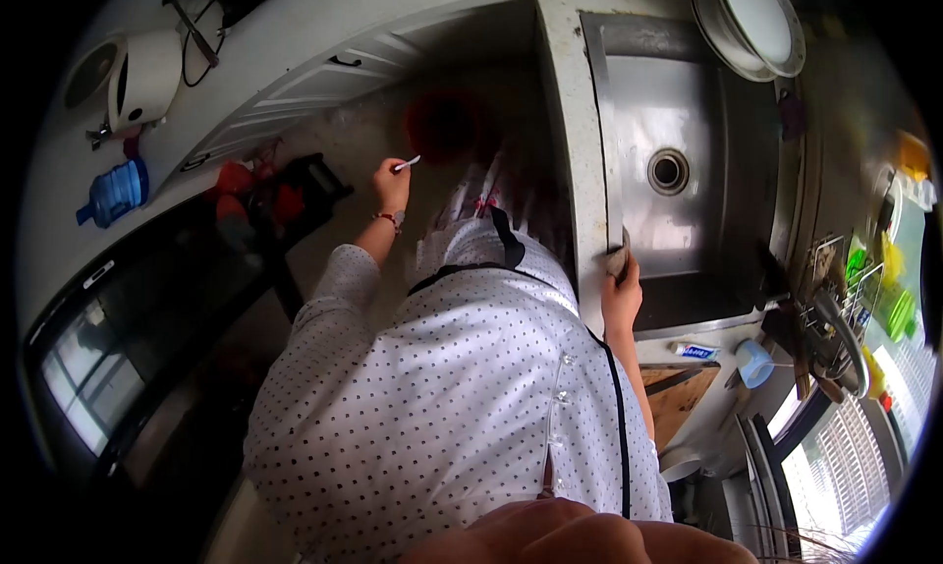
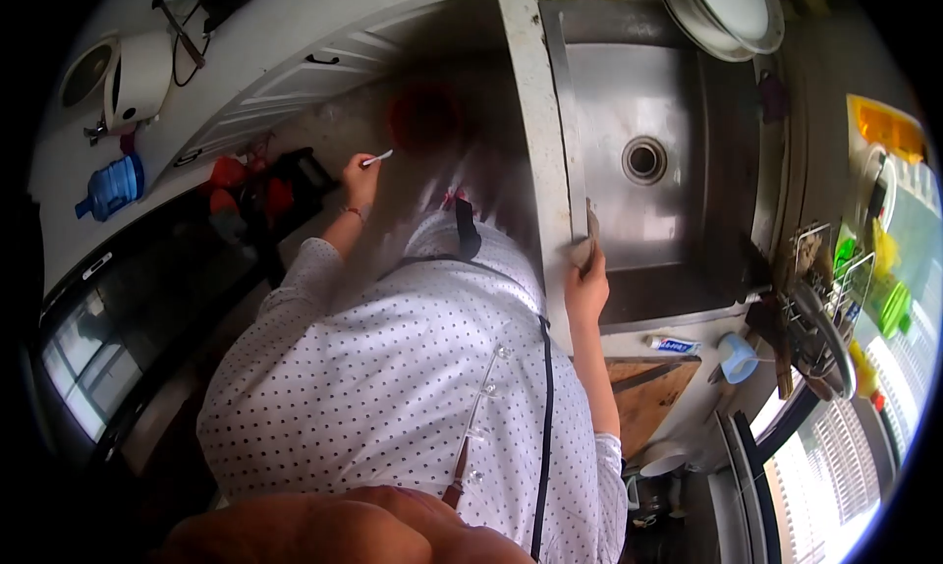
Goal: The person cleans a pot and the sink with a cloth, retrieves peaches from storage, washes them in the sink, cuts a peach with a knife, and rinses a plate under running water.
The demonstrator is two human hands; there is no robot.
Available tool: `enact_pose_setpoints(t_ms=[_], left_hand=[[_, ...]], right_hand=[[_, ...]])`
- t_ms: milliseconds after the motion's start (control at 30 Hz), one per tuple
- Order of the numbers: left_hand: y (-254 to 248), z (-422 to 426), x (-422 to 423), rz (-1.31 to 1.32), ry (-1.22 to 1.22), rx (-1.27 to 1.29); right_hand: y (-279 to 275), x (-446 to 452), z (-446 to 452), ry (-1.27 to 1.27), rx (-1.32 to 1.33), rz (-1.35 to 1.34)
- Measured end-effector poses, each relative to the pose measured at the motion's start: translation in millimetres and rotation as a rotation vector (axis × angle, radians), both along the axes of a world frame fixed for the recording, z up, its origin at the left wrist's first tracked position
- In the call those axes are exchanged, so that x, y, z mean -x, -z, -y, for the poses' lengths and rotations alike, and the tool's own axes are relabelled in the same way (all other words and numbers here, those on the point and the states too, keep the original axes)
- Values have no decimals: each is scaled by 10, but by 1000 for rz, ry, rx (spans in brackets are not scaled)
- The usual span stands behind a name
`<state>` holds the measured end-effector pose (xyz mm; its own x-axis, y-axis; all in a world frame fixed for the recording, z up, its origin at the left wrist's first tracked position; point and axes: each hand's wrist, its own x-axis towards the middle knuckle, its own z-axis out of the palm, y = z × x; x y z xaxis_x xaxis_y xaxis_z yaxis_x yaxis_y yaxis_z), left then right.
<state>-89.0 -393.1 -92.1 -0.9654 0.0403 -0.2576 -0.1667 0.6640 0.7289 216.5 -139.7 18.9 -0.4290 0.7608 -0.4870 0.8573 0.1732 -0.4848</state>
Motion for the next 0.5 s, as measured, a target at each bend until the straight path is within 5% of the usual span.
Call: enact_pose_setpoints(t_ms=[233, 300, 500], left_hand=[[1, 43, 145, 3, 54, 16], [-68, -11, 167, 290, -321, -519], [-483, -174, 415, 591, -337, -778]], right_hand=[[-91, 168, 60, 39, -87, 28], [-75, 169, 78, 6, -156, 65], [-68, 295, 85, 29, -236, 139]])
